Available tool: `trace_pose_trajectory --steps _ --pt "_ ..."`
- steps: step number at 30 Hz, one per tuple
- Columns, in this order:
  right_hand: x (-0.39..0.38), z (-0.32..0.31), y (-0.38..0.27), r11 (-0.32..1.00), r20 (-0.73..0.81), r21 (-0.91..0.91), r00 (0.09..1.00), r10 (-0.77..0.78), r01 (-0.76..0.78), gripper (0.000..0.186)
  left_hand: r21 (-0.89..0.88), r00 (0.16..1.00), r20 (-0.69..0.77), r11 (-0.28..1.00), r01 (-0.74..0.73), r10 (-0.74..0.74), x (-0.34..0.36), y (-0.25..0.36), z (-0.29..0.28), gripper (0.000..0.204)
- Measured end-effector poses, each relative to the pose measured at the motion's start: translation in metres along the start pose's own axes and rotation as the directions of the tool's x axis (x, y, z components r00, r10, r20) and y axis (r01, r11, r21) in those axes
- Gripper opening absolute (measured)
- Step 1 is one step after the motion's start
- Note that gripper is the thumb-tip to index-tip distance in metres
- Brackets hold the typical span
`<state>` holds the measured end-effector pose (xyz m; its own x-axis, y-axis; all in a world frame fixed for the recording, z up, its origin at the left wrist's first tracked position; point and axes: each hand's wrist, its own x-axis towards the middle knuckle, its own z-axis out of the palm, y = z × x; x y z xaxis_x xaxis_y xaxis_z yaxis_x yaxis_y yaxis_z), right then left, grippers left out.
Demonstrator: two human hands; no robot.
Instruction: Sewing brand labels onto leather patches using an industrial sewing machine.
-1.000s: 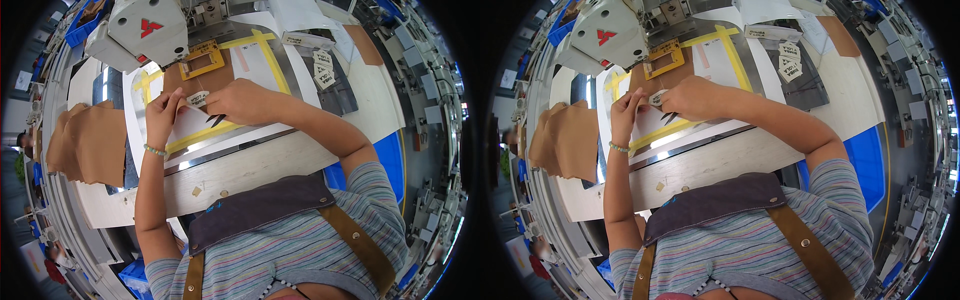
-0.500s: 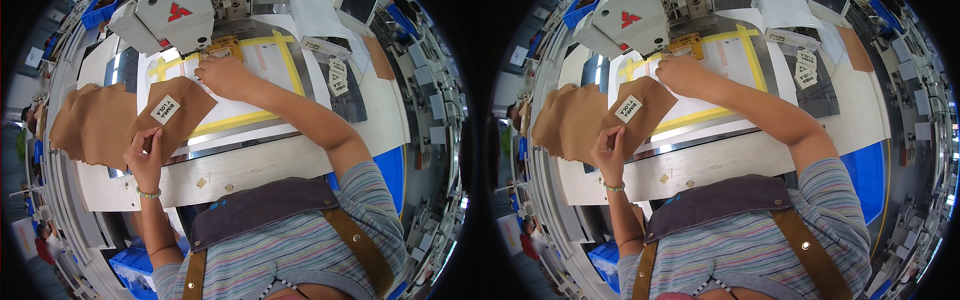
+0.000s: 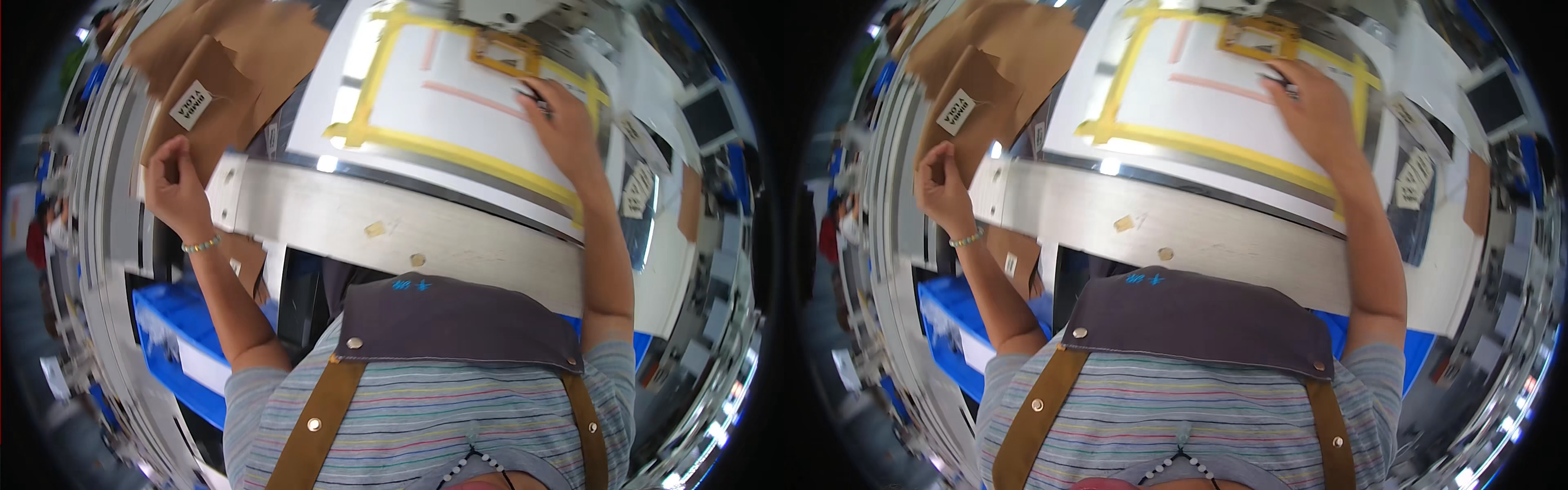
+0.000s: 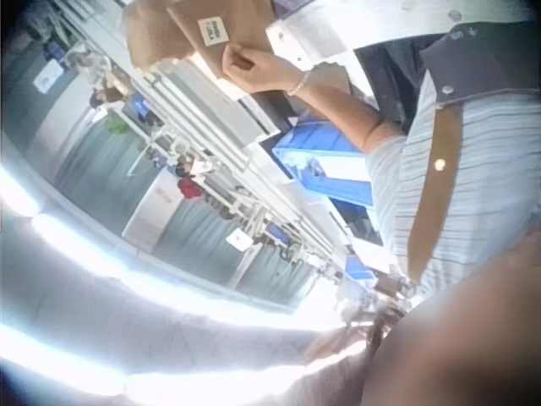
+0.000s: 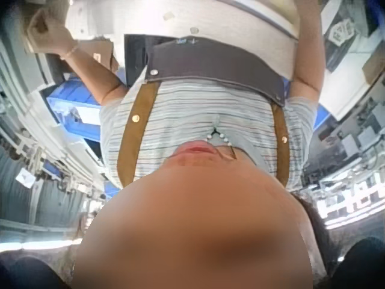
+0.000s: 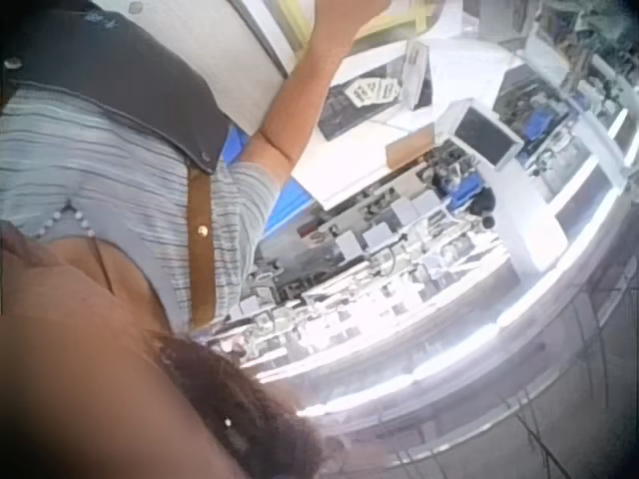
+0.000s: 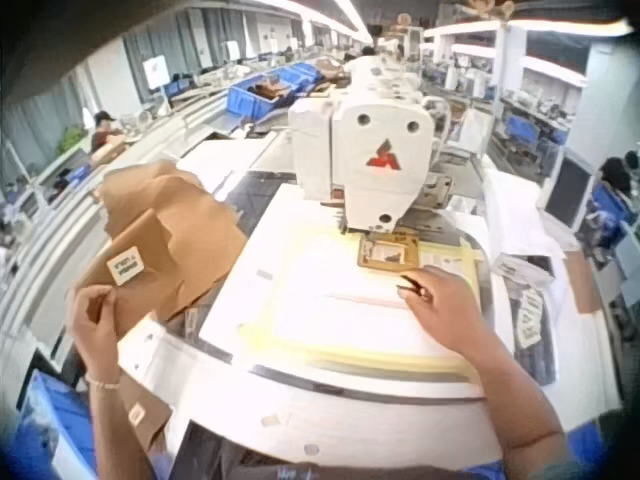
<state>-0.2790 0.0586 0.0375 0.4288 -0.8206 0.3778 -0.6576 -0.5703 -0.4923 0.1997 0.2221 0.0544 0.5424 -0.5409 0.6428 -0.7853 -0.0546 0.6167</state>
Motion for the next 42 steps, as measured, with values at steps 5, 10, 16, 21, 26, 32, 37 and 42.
trace_pose_trajectory --steps 5,10,16,21,26,32,37,42 --pt "-0.008 -0.001 0.015 0.962 0.071 0.085 0.965 0.253 -0.259 0.033 0.122 0.927 -0.362 0.991 -0.056 0.097 -0.026 -0.076 -0.104 0.061" --pt "-0.010 0.006 0.017 0.968 0.119 0.079 0.966 0.230 -0.240 0.033 -0.167 0.853 -0.365 0.928 0.334 -0.373 -0.135 -0.223 -0.157 0.069" --pt "-0.013 0.005 0.017 0.962 0.138 0.095 0.960 0.242 -0.256 0.034 -0.121 0.493 -0.152 0.511 0.851 -0.857 -0.320 -0.376 -0.153 0.075" --pt "-0.014 0.007 0.018 0.956 0.159 0.107 0.954 0.255 -0.274 0.033 0.648 0.472 -0.498 0.049 0.760 -0.727 -0.299 -0.324 -0.133 0.085" --pt "-0.013 0.007 0.015 0.971 0.154 0.128 0.972 0.179 -0.200 0.032 0.669 0.845 -0.461 0.519 0.531 -0.271 -0.151 -0.215 -0.085 0.076" --pt "-0.014 0.006 0.010 0.968 0.133 0.139 0.973 0.190 -0.208 0.031 0.033 0.949 0.145 0.957 -0.287 0.280 -0.015 -0.060 0.020 0.028" --pt "-0.014 0.002 0.006 0.967 0.147 0.148 0.971 0.187 -0.209 0.032 -0.004 0.661 0.539 0.786 -0.619 0.523 0.001 0.003 0.088 0.029" --pt "-0.012 -0.001 0.003 0.970 0.151 0.140 0.972 0.178 -0.199 0.031 0.117 0.608 0.606 0.699 -0.706 0.513 0.010 -0.006 0.113 0.022"
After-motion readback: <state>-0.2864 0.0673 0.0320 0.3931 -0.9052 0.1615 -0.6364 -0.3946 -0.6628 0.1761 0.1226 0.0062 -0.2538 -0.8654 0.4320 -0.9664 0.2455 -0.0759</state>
